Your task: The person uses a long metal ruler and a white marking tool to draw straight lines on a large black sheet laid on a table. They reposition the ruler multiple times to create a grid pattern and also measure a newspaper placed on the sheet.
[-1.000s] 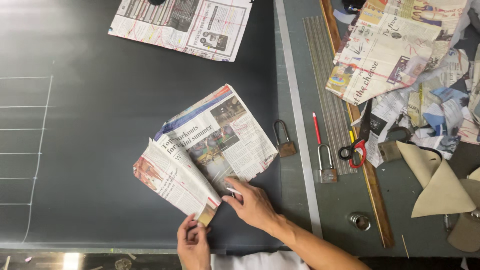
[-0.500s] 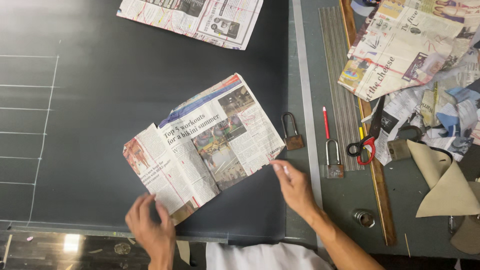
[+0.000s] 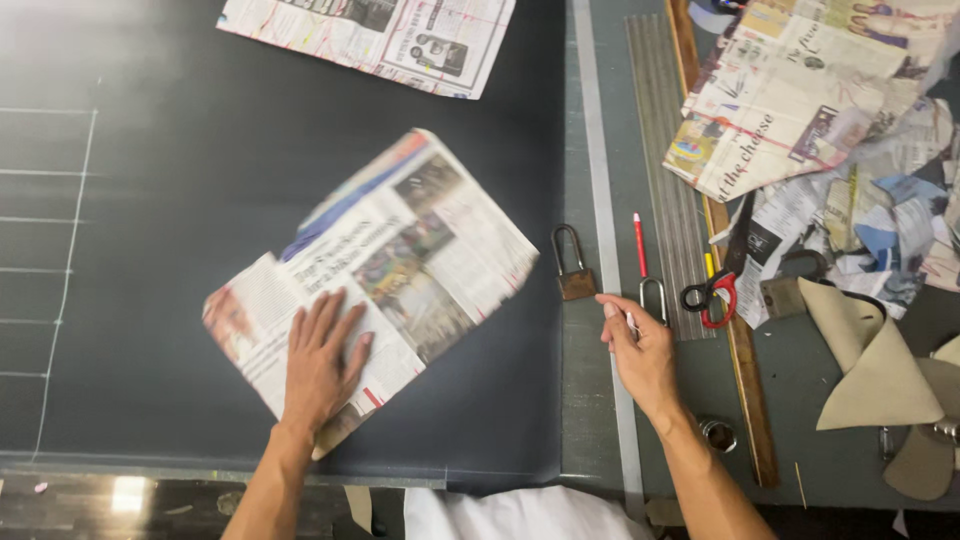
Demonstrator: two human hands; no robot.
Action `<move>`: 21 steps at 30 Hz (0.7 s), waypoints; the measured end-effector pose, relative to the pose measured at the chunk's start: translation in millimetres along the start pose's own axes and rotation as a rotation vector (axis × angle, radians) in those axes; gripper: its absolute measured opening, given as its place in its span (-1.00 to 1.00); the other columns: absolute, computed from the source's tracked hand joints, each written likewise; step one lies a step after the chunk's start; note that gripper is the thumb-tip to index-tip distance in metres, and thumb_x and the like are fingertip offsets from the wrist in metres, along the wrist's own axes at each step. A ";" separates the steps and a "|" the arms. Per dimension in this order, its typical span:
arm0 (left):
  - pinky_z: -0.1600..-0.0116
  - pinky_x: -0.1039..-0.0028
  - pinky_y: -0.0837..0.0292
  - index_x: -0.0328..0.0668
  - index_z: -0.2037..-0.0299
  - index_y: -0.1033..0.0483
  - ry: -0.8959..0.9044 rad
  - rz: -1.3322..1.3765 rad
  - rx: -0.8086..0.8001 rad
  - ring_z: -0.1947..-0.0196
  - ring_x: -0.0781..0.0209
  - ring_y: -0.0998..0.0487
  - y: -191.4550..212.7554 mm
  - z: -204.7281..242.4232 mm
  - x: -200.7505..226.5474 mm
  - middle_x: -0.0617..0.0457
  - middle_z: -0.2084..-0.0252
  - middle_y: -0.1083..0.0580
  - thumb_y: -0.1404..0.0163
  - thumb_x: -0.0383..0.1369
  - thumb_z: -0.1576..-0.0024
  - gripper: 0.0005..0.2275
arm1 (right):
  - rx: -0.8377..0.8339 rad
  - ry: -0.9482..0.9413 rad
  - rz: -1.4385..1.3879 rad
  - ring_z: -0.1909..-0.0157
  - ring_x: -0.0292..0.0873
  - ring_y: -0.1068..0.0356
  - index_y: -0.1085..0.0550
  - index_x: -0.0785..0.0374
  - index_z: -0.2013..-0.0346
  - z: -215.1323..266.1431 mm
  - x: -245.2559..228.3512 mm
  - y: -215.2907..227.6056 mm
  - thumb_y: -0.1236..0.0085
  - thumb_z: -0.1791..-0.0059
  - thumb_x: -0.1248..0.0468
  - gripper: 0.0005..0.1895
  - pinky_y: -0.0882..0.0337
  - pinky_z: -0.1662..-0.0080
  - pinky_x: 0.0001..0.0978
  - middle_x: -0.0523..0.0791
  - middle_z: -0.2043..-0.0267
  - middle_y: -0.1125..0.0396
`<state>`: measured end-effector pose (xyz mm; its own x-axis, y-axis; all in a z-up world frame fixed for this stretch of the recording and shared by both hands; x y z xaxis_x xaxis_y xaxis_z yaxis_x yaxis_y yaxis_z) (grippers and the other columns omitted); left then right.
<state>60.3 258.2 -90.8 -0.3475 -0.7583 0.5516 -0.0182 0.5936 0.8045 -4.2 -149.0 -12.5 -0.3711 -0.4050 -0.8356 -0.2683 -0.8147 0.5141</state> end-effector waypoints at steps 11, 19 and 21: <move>-0.47 -0.07 0.14 -0.20 -0.45 -0.13 0.492 0.305 0.147 -0.50 -0.39 0.03 -65.3 27.8 43.2 -0.48 -0.50 0.02 -0.08 -0.20 -0.15 -0.33 | 0.060 0.038 -0.018 0.42 -0.42 -0.26 -0.58 0.19 -0.04 -12.4 21.5 16.6 -0.03 -0.13 0.18 -0.73 -0.32 0.35 -0.55 -0.25 0.48 -0.30; -0.45 -0.22 0.31 -0.29 -0.43 -0.09 0.339 0.095 0.062 -0.50 -0.47 0.15 -51.3 20.8 87.2 -0.53 -0.48 0.09 -0.11 -0.15 -0.12 -0.29 | 0.165 0.096 0.080 0.42 -0.42 -0.26 -0.60 0.18 -0.02 -30.0 7.7 26.3 -0.09 -0.12 0.22 -0.77 -0.25 0.36 -0.56 -0.24 0.49 -0.33; -0.46 -0.25 0.35 -0.29 -0.45 -0.07 0.359 0.125 0.046 -0.52 -0.48 0.18 -56.6 24.0 86.5 -0.52 -0.50 0.12 -0.09 -0.15 -0.15 -0.29 | 0.192 0.094 0.061 0.41 -0.44 -0.25 -0.60 0.17 -0.02 -32.1 11.1 34.0 -0.11 -0.12 0.23 -0.77 -0.23 0.37 -0.57 -0.25 0.46 -0.34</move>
Point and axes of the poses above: each hand's wrist, its own z-axis away from the middle knuckle, its own y-axis out of the back of the hand, x = y × z, the point moved 5 cm from there along -z, towards the middle knuckle
